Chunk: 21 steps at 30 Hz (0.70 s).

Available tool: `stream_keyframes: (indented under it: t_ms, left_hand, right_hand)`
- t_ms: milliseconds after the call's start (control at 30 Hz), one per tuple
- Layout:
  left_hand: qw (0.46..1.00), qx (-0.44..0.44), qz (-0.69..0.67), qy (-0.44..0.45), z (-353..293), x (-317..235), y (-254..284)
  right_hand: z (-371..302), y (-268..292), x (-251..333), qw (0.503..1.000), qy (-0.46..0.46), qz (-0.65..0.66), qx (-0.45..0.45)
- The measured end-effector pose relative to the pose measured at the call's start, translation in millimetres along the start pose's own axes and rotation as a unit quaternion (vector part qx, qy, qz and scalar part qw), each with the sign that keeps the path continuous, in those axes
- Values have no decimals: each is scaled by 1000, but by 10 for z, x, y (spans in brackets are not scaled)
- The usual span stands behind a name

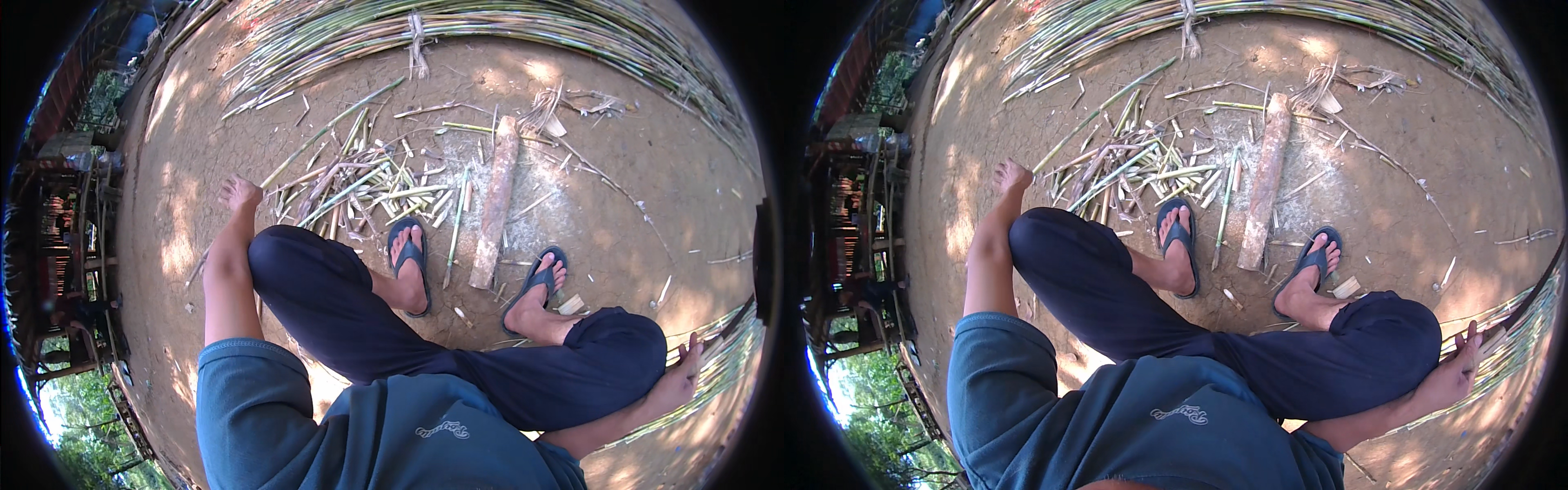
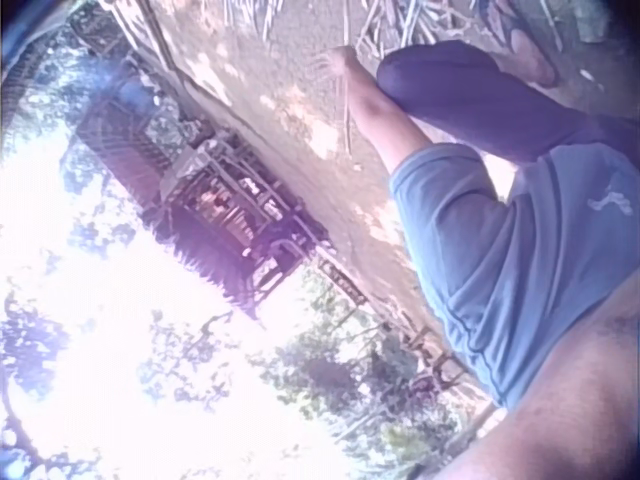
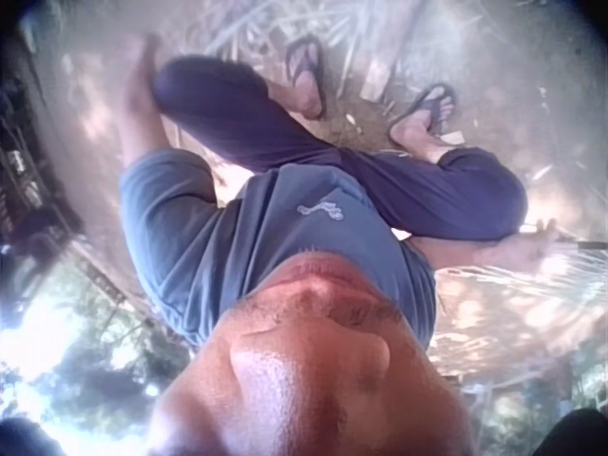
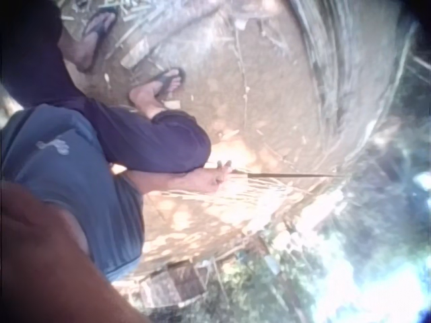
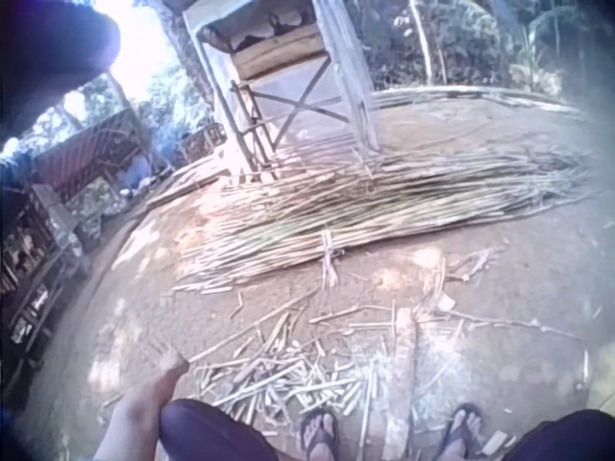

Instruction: The person sits cross-legged on the ground and uses a large knife to chop long bamboo stalks into smaller pieces. They repeatedly pick up stalks, position them on a wooden block, and strike them with the knife to create a pile of cut segments.

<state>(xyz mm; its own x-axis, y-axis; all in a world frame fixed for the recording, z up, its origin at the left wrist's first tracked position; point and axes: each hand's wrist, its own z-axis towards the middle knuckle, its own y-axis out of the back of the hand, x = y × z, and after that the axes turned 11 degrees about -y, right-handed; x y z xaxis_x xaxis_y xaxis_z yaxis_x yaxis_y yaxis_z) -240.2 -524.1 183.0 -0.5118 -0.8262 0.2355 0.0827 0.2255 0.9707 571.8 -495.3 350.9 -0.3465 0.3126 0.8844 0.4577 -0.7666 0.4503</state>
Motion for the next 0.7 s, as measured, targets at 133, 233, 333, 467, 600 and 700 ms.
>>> stream_keyframes:
  t_ms: [133,233,333,467,600,700]
  left_hand:
    - [971,162,21,-175,172,-43,14]
    - [956,56,-132,-257,186,-466,498]
    - [854,-177,-263,-412,123,-868,1293]
    - [688,-216,-493,-487,-1110,-1597,2572]
    - [393,-197,-546,-713,-2567,-1795,3022]
    - [242,-93,-581,-772,-3389,-1695,3205]
  right_hand:
    - [-115,-61,137,998,0,-62,10]
    - [-76,-46,43,999,18,-23,21]
    - [-126,-113,124,998,0,-61,20]
    - [-51,-45,98,995,4,-92,47]
    - [34,24,8,993,-2,-98,71]
    - [25,-36,-26,991,-2,-111,78]
